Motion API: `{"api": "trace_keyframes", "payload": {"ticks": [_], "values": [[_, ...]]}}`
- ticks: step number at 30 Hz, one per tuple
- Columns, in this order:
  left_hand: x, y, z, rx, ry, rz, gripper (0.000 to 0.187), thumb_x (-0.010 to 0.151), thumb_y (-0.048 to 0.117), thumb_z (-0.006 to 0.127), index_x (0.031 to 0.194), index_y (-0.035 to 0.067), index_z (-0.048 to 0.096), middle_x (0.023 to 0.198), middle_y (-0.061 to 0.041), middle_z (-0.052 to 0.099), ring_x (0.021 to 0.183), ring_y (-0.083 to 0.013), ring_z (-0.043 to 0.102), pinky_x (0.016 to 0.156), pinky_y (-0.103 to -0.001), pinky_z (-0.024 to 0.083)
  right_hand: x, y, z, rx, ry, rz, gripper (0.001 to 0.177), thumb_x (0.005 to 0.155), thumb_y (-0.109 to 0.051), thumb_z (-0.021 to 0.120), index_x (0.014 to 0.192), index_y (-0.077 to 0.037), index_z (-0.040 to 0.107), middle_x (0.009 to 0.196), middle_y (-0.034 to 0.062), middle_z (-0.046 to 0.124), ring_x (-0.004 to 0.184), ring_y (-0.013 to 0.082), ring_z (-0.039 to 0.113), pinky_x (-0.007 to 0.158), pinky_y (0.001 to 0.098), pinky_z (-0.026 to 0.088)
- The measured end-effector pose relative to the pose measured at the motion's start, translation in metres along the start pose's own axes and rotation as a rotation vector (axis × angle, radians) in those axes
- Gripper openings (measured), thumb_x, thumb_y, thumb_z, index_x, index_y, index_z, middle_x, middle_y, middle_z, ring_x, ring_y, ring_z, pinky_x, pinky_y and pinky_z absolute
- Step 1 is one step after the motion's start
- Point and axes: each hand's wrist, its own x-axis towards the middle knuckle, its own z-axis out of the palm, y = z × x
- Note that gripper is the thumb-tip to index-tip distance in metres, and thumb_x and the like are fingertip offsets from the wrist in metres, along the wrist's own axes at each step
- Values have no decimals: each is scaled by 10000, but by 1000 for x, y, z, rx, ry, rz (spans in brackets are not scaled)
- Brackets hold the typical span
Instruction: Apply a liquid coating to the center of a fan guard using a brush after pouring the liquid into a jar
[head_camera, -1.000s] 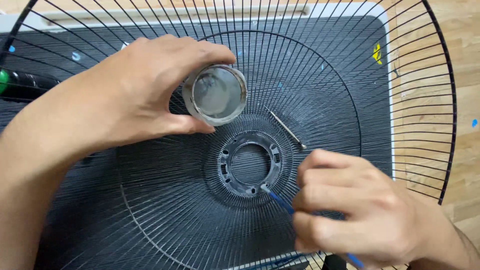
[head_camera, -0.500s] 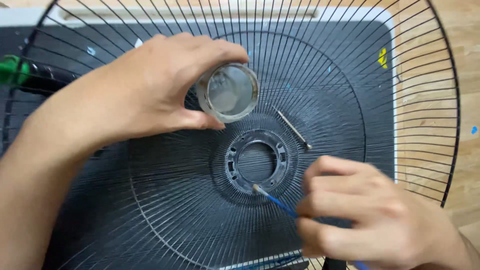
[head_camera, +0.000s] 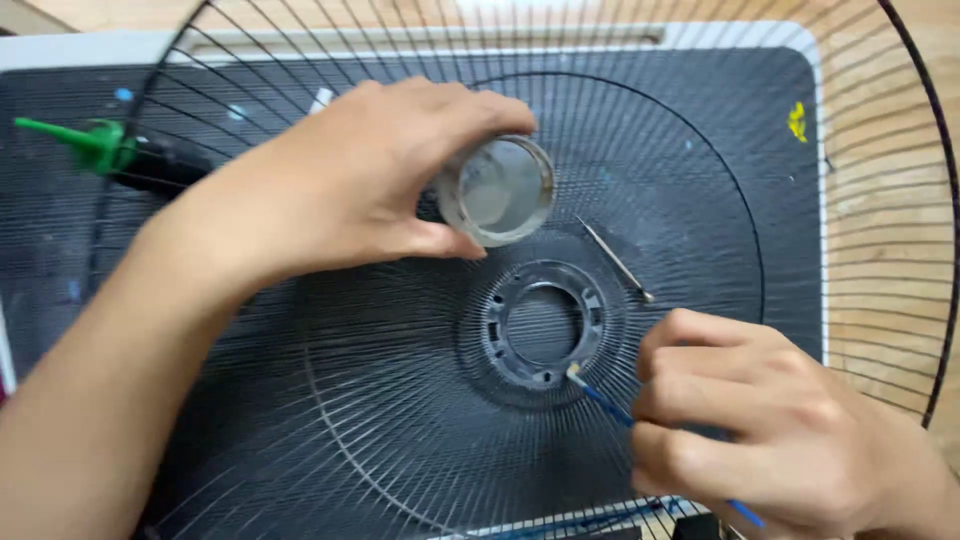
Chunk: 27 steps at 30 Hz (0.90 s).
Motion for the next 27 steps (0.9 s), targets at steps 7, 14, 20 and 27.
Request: {"api": "trace_keyframes", "payload": {"ticks": [7, 14, 20, 27], "values": [[4, -1, 0, -18, -43, -48, 772, 682, 335, 777, 1296, 11, 440, 1289, -194, 527, 1144, -365, 504, 900, -446, 363, -6, 3, -13, -148, 67, 78, 186, 879, -92, 489, 705, -30, 467, 623, 75, 358, 496, 268, 342, 527, 365, 345], [10, 2, 3, 14, -51, -102, 775, 621, 327, 813, 1254, 28, 481, 1225, -122, 572, 1079, -304, 536, 877, -419, 389, -8, 0, -8, -31, 62, -3, 238, 933, -106, 453, 714, -16, 472, 616, 64, 316, 486, 233, 323, 573, 373, 384], [5, 0, 1, 0, -27, -86, 763, 642, 323, 808, 1258, 34, 464, 1188, -142, 584, 1045, -317, 557, 840, -422, 408, -5, 4, -11, -73, 76, 70, 234, 900, -129, 468, 679, -51, 459, 592, 56, 354, 465, 248, 321, 500, 356, 278], [4, 1, 1, 11, -23, -67, 720, 679, 331, 784, 1254, 40, 465, 1165, -142, 582, 1008, -330, 559, 797, -443, 411, 2, 0, -3, -62, 100, 28, 209, 882, -90, 502, 682, -28, 488, 649, 81, 461, 499, 218, 400, 546, 339, 406]]}}
